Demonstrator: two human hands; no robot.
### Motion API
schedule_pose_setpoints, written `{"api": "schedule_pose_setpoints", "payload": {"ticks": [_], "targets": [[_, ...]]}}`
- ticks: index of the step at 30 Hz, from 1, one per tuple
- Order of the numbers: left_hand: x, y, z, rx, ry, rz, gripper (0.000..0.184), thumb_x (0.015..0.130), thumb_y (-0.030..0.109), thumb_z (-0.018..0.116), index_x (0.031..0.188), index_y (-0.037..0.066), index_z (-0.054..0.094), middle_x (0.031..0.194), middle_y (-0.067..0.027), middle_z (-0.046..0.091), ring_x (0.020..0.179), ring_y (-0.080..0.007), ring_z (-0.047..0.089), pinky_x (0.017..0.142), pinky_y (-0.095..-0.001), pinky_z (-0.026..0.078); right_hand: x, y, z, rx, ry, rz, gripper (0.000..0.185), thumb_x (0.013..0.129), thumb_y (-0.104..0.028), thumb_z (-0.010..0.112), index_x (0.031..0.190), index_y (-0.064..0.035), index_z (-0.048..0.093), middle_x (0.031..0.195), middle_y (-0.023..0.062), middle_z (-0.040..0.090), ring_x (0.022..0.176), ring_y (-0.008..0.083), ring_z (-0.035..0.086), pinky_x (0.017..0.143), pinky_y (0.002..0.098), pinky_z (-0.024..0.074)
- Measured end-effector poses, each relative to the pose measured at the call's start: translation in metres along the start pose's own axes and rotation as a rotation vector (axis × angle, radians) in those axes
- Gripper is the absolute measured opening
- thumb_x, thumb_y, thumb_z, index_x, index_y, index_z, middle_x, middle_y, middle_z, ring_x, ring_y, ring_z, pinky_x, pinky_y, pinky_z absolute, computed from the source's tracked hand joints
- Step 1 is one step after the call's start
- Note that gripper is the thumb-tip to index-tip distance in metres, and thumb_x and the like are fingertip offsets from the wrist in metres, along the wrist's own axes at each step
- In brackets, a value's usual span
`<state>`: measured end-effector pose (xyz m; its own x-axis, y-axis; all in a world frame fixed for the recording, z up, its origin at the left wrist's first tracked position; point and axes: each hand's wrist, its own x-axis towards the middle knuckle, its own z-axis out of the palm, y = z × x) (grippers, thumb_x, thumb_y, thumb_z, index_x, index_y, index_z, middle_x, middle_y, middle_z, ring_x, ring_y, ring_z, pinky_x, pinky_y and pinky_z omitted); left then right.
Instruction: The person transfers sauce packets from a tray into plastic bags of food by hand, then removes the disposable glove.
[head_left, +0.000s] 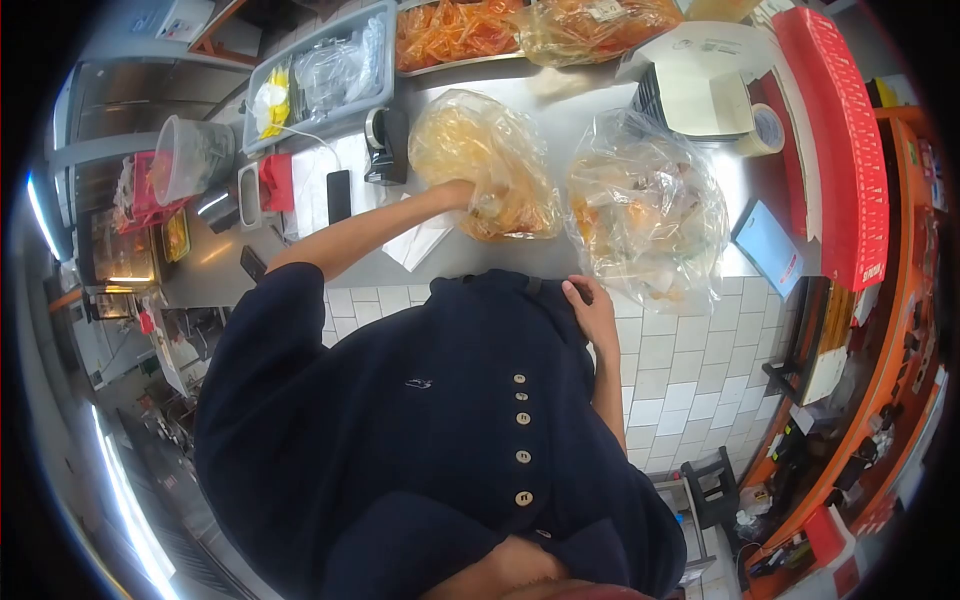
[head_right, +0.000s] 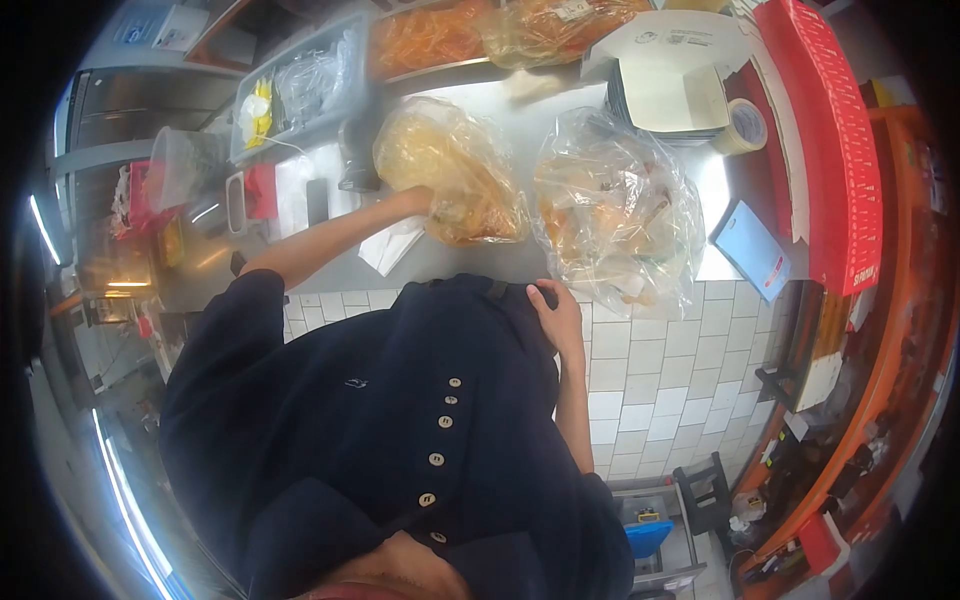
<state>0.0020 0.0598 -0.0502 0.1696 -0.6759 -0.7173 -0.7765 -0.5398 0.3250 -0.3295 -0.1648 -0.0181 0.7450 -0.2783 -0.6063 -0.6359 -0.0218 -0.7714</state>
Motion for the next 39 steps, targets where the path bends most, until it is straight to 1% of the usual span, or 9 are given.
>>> {"api": "schedule_pose_setpoints", "payload": {"ticks": [5,12,18,22,28,32,36,39], "targets": [[-0.001,0.006,0.016,0.070,-0.010,-0.031,0.032,0.100,0.023,0.061,0.123,0.003,0.070,0.118,-0.0164,0.072,0.105,-0.0287,0.068,0.092,-0.0418,0.055,-0.002,0.006,0.005,0.055,0.033,-0.025,0.044,0.096,-0.039,0.075,0.123,-0.0041,0.073,0.126,0.0164,0.074,0.124,0.0322,0.066,0.108,0.0409,0.0483],[0.008,0.002,0.012,0.073,-0.010,-0.036,0.031,0.100,0.022,0.060,0.121,0.002,0.071,0.115,-0.0147,0.072,0.104,-0.0281,0.068,0.091,-0.0418,0.055,-0.001,0.012,0.007,0.066,0.054,-0.047,0.044,0.097,-0.039,0.075,0.123,-0.0039,0.073,0.122,0.0166,0.075,0.122,0.0308,0.067,0.107,0.0400,0.0485],[0.003,0.000,0.009,0.044,0.006,-0.031,0.030,0.101,0.022,0.059,0.120,0.002,0.071,0.113,-0.0133,0.072,0.102,-0.0276,0.068,0.089,-0.0418,0.055,0.002,0.013,0.008,0.101,0.055,-0.051,0.042,0.097,-0.036,0.075,0.124,-0.0037,0.073,0.121,0.0167,0.075,0.120,0.0292,0.068,0.106,0.0393,0.0491],[-0.014,-0.002,-0.007,-0.027,0.061,-0.039,0.030,0.101,0.022,0.058,0.118,0.002,0.072,0.111,-0.0123,0.073,0.101,-0.0272,0.068,0.089,-0.0418,0.055,-0.002,0.003,0.004,0.102,0.045,-0.046,0.041,0.098,-0.034,0.075,0.123,-0.0016,0.072,0.121,0.0166,0.075,0.120,0.0287,0.068,0.106,0.0385,0.0490],[-0.067,-0.019,-0.052,-0.252,0.293,-0.084,0.030,0.102,0.022,0.057,0.117,0.001,0.073,0.109,-0.0109,0.073,0.100,-0.0267,0.068,0.087,-0.0418,0.055,-0.002,0.002,0.002,0.106,0.030,-0.034,0.041,0.098,-0.033,0.075,0.123,-0.0012,0.072,0.121,0.0168,0.075,0.120,0.0283,0.068,0.106,0.0380,0.0494],[-0.104,-0.030,-0.071,-0.464,0.472,-0.141,0.030,0.102,0.021,0.057,0.116,0.001,0.073,0.108,-0.0100,0.073,0.099,-0.0264,0.068,0.087,-0.0418,0.055,0.002,0.003,0.003,0.073,0.036,-0.039,0.040,0.099,-0.033,0.074,0.123,-0.0019,0.072,0.120,0.0171,0.075,0.119,0.0282,0.069,0.105,0.0383,0.0501],[-0.109,-0.050,-0.053,-0.697,0.680,-0.178,0.030,0.102,0.021,0.056,0.115,0.000,0.074,0.106,-0.0090,0.073,0.098,-0.0261,0.068,0.086,-0.0418,0.055,0.006,0.005,0.004,0.071,0.005,-0.058,0.040,0.098,-0.033,0.075,0.123,-0.0018,0.072,0.119,0.0178,0.075,0.117,0.0285,0.069,0.104,0.0389,0.0506],[-0.097,-0.067,-0.018,-0.924,0.895,-0.189,0.030,0.102,0.021,0.055,0.114,0.000,0.074,0.105,-0.0083,0.074,0.097,-0.0258,0.068,0.085,-0.0418,0.055,0.003,-0.001,0.000,0.034,0.033,-0.046,0.039,0.098,-0.033,0.075,0.123,-0.0017,0.072,0.118,0.0184,0.075,0.116,0.0287,0.069,0.103,0.0393,0.0512]]}}
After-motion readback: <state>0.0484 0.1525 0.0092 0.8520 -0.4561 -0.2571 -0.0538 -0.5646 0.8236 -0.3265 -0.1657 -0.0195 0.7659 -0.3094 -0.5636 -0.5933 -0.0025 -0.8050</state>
